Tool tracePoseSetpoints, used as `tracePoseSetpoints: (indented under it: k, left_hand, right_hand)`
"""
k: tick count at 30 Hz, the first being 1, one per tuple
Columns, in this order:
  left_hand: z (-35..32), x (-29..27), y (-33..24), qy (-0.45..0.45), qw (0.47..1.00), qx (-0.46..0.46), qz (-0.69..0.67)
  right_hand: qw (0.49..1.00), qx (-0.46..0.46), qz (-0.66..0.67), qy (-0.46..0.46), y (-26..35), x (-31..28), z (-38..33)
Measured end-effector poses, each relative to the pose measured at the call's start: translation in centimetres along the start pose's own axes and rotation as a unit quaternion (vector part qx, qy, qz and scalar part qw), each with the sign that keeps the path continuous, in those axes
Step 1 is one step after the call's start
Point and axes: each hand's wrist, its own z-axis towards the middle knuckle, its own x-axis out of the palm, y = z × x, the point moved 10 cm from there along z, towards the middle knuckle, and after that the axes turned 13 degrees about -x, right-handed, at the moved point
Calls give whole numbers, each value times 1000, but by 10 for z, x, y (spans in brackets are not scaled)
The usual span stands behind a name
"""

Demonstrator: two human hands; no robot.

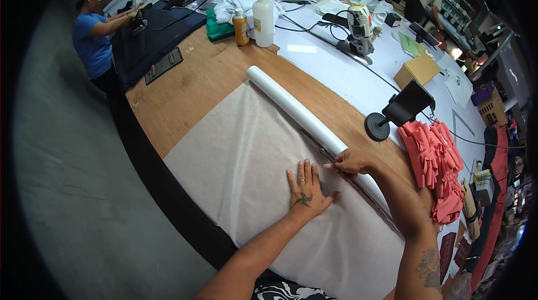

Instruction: Aligning a white paper stabilizer over embroidered fabric pieces on a workbench and cutting it with scissors.

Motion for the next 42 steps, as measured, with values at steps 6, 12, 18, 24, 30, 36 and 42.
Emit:
tracePoseSetpoints:
  k: [6,12,18,24,30,36,42]
  left_hand:
    - [43,-29,40,-128,990,7,-50]
    - [109,-50,115,-58,998,-1,35]
    - [110,-51,114,-39,999,-6,36]
    - [111,-51,117,-43,998,-5,37]
    - [111,-51,117,-39,998,-10,41]
    - [109,-57,116,-61,998,3,14]
    - [110,-57,117,-58,998,-1,13]
  right_hand:
    - [999,40,19,-8,9,0,-4]
    - [997,50,52,-21,16,-2,7]
    - [1000,12,-3,15,16,-6,20]
    - [999,37,33,-10,30,-6,32]
    - [998,32,46,-7,29,-6,44]
    - [1000,2,8,-5,50,-15,56]
    - [1000,25,-9,-8,64,-20,73]
